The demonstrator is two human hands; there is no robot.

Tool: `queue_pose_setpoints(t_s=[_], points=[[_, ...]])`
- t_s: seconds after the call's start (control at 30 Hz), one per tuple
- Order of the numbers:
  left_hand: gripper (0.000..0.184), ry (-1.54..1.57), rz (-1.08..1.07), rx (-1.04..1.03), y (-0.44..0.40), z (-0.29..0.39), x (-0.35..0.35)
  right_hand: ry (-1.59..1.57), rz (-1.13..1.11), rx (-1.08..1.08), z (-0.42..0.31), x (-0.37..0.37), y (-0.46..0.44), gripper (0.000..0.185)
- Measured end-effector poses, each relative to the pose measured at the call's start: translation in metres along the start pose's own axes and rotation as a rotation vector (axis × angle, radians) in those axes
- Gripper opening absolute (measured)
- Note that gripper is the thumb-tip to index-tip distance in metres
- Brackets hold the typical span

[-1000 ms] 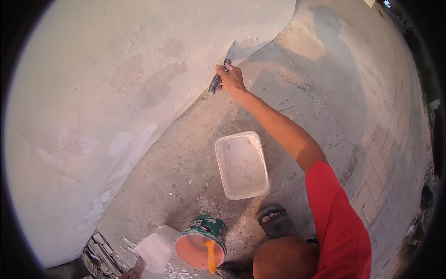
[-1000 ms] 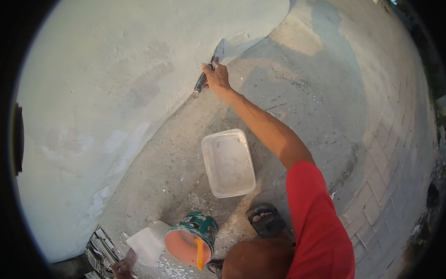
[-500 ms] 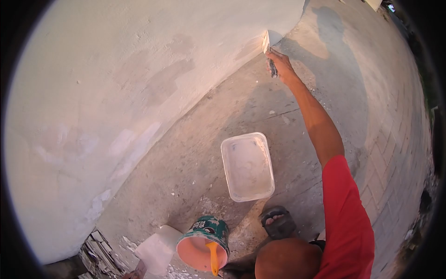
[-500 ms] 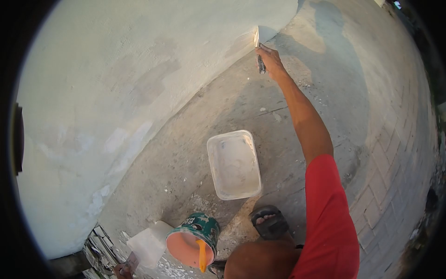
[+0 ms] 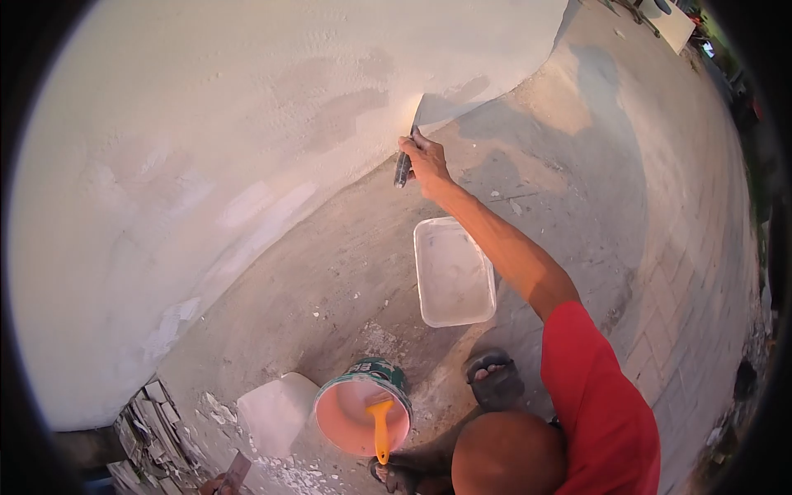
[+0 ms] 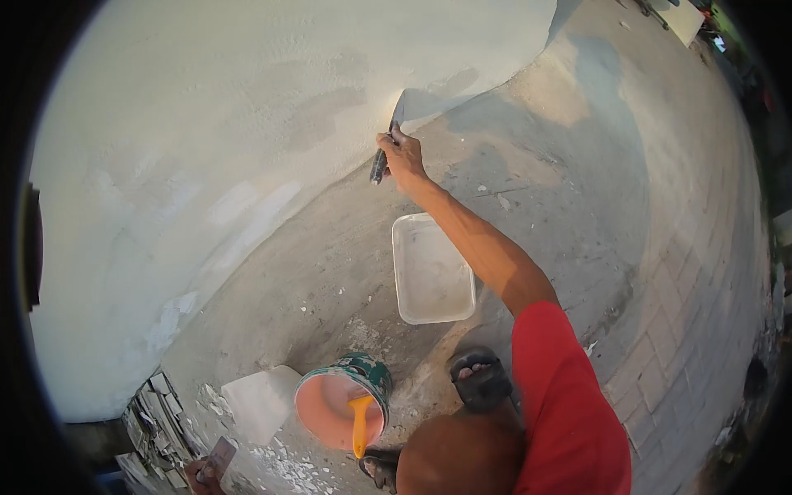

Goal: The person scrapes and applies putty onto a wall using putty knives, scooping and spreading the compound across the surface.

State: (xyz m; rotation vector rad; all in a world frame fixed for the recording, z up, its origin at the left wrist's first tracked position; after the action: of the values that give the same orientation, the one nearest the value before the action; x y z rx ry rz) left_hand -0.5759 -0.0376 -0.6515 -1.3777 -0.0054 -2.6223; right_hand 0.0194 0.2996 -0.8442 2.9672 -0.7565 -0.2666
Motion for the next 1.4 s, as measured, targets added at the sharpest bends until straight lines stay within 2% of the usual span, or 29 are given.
queue_pose_setpoints(t_s=[0.13,0.17,0.27,0.33,0.4,0.47,0.57,0.7,0.8,0.87,0.9,0.97,1.0,1.07,1.1,1.17,1.2,1.27,1.33,1.4], points=[[0.016,0.068,0.003,0.002,0.012,-0.004,0.008,-0.052,-0.053,-0.046,0.0,-0.052,0.037,0.025],[0.017,0.072,-0.015,-0.013,0.013,0.001,0.006,-0.067,-0.13,-0.054,0.002,-0.059,0.045,0.024],[0.023,0.134,-0.011,-0.094,0.01,0.004,0.001,-0.133,-0.248,-0.089,-0.016,-0.051,0.077,0.026],[0.025,0.084,-0.002,-0.085,0.01,0.018,0.004,-0.189,-0.281,-0.218,-0.03,-0.028,0.089,0.032],[0.027,0.042,0.003,-0.064,0.014,0.023,0.004,-0.33,-0.103,-0.247,-0.016,0.008,0.061,0.029],[0.028,0.044,0.051,-0.015,0.015,0.023,0.005,-0.345,0.08,-0.136,-0.007,0.028,0.03,0.025],[0.026,0.105,0.035,0.001,0.013,0.037,0.004,-0.375,0.168,-0.109,-0.009,0.013,-0.001,0.031],[0.024,0.018,-0.006,-0.035,0.011,0.049,0.005,-0.3,0.139,-0.064,0.009,-0.049,-0.025,0.052],[0.022,0.092,0.029,0.022,0.008,0.051,0.003,-0.35,0.068,-0.054,0.019,-0.084,0.009,0.054],[0.024,0.022,0.034,-0.116,0.006,0.025,0.007,-0.272,-0.086,-0.139,0.014,-0.086,0.042,0.051],[0.024,0.01,0.029,-0.113,0.004,0.029,0.008,-0.278,-0.085,-0.15,0.009,-0.076,0.048,0.051],[0.025,-0.053,0.021,-0.155,0.003,0.038,0.01,-0.282,-0.098,-0.147,0.004,-0.037,0.057,0.037],[0.025,-0.067,0.014,-0.145,0.007,0.038,0.012,-0.361,-0.016,-0.178,0.0,-0.017,0.052,0.028],[0.026,0.063,0.073,0.093,0.015,0.034,0.011,-0.49,0.116,-0.246,-0.001,0.018,0.011,0.018],[0.026,0.057,0.072,0.099,0.016,0.029,0.016,-0.542,0.171,-0.287,0.005,0.032,-0.011,0.016],[0.027,-0.079,-0.034,0.311,0.019,0.015,0.03,-0.577,0.157,-0.302,0.005,0.041,-0.032,0.014],[0.027,-0.08,-0.028,0.313,0.02,0.026,0.025,-0.609,0.145,-0.311,0.005,0.042,-0.039,0.013],[0.034,0.066,0.043,-0.045,0.019,0.063,0.016,-0.572,0.123,-0.266,-0.007,0.025,-0.028,0.014],[0.029,-0.005,0.105,0.02,0.02,0.073,0.012,-0.431,-0.016,-0.106,-0.011,0.009,-0.016,0.016],[0.027,-0.075,0.163,0.095,0.023,0.078,0.012,-0.377,-0.072,-0.093,-0.014,-0.009,0.003,0.016]])
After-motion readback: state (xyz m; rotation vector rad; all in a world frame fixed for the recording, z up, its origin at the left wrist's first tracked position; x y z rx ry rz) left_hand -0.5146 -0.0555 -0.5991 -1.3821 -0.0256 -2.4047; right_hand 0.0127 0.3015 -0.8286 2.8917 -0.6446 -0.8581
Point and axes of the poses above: each hand's wrist, its own y-axis away from the middle knuckle, its own x-axis out of the back of the hand, z = x × y, the point moved 1 cm from there along -y, towards the middle knuckle, and after that the axes turned 1 degree about -x, right-handed, at the moved point
